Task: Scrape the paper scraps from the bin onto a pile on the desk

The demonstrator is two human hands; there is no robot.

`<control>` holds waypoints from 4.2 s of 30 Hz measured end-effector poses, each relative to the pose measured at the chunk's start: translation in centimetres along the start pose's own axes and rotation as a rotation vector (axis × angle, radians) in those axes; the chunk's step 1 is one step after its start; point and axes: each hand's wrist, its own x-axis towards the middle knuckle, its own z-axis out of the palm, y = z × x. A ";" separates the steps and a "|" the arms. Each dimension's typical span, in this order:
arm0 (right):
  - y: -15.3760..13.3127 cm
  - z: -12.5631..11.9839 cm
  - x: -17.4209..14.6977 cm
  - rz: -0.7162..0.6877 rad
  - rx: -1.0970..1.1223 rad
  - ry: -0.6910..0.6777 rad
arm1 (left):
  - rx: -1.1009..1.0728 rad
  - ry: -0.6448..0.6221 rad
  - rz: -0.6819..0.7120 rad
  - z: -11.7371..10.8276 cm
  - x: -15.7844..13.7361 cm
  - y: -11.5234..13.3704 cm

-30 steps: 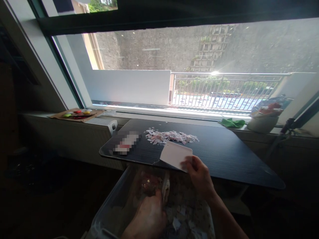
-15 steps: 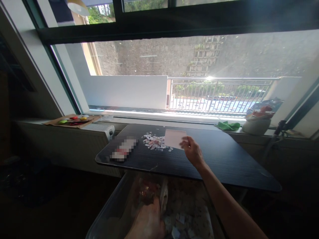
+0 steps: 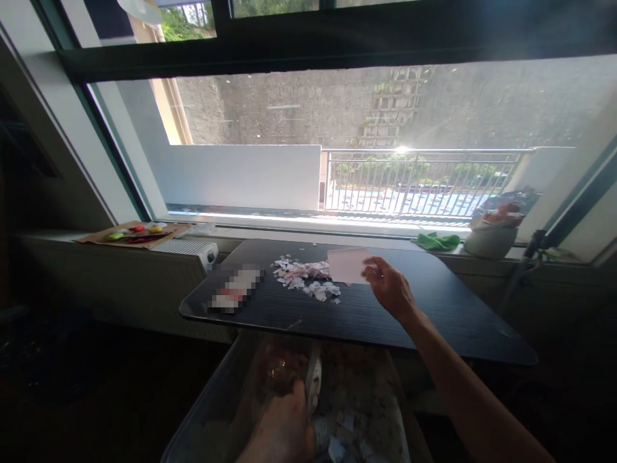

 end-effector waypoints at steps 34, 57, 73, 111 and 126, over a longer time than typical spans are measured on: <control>4.6 3.6 -3.4 0.297 0.503 0.227 | 0.068 -0.068 -0.013 -0.4 0.0 0.0; 4.7 3.6 -3.4 0.324 0.612 0.202 | 0.065 -0.082 -0.028 -0.3 0.0 0.0; 4.2 3.0 -3.5 0.352 0.502 0.237 | 0.067 -0.079 -0.013 -0.7 -0.4 0.1; 0.8 2.9 -11.4 0.251 0.380 0.176 | -0.005 0.022 -0.023 -0.1 -0.3 0.4; -0.7 3.4 -12.1 0.233 0.351 0.136 | -0.065 0.044 0.013 0.0 -0.6 0.2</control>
